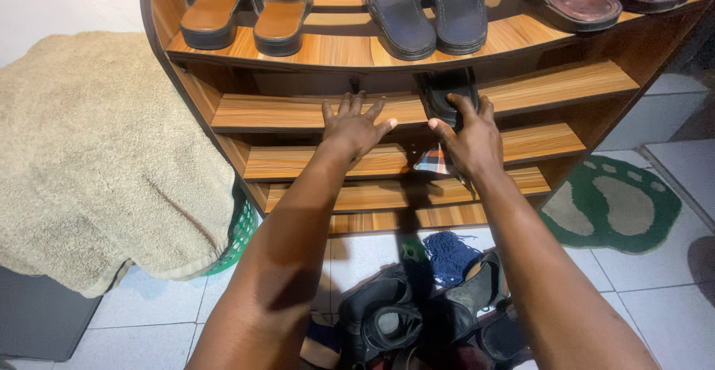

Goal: The person cleans multiple pairs of shoes using a cloth, wiping the exterior surfaces of each shoe and placing them on a wooden shoe rack. The person handles sneakers, sandals, and loafers one at a time.

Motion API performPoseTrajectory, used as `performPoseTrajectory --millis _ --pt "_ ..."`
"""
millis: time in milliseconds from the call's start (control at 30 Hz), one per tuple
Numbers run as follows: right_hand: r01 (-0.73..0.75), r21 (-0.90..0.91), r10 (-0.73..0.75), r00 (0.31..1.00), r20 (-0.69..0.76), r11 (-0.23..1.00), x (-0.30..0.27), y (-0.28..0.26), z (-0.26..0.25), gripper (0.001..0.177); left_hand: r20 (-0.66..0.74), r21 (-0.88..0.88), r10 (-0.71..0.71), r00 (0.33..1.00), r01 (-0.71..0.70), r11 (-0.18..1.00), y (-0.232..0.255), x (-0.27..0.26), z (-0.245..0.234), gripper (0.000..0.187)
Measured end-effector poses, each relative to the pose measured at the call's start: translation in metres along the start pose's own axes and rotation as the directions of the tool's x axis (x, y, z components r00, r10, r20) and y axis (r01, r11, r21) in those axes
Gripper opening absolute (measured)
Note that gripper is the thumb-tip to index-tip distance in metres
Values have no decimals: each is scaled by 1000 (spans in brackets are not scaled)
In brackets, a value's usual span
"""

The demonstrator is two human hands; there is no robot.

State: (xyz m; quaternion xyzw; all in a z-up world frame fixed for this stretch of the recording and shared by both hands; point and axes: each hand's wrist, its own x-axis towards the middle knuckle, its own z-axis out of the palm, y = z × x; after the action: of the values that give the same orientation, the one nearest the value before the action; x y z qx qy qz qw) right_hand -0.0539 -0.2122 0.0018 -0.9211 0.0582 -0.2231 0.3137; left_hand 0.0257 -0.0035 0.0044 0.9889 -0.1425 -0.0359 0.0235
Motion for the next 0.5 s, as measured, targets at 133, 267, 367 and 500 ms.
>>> performPoseTrajectory --millis 133,267,367,500 --pt "1 -49 2 999 48 999 12 5 2 67 1 3 0 1000 0 1000 3 0 1 71" --pt "-18 -85 25 996 83 996 22 6 9 67 -17 -17 -3 1000 2 1000 1 -1 2 72" --pt "-33 -152 51 992 116 988 24 9 11 75 -18 4 -9 1000 9 1000 3 -2 4 72" --pt "-29 -209 53 993 108 977 23 11 9 94 -22 36 -13 1000 14 999 5 -1 2 72"
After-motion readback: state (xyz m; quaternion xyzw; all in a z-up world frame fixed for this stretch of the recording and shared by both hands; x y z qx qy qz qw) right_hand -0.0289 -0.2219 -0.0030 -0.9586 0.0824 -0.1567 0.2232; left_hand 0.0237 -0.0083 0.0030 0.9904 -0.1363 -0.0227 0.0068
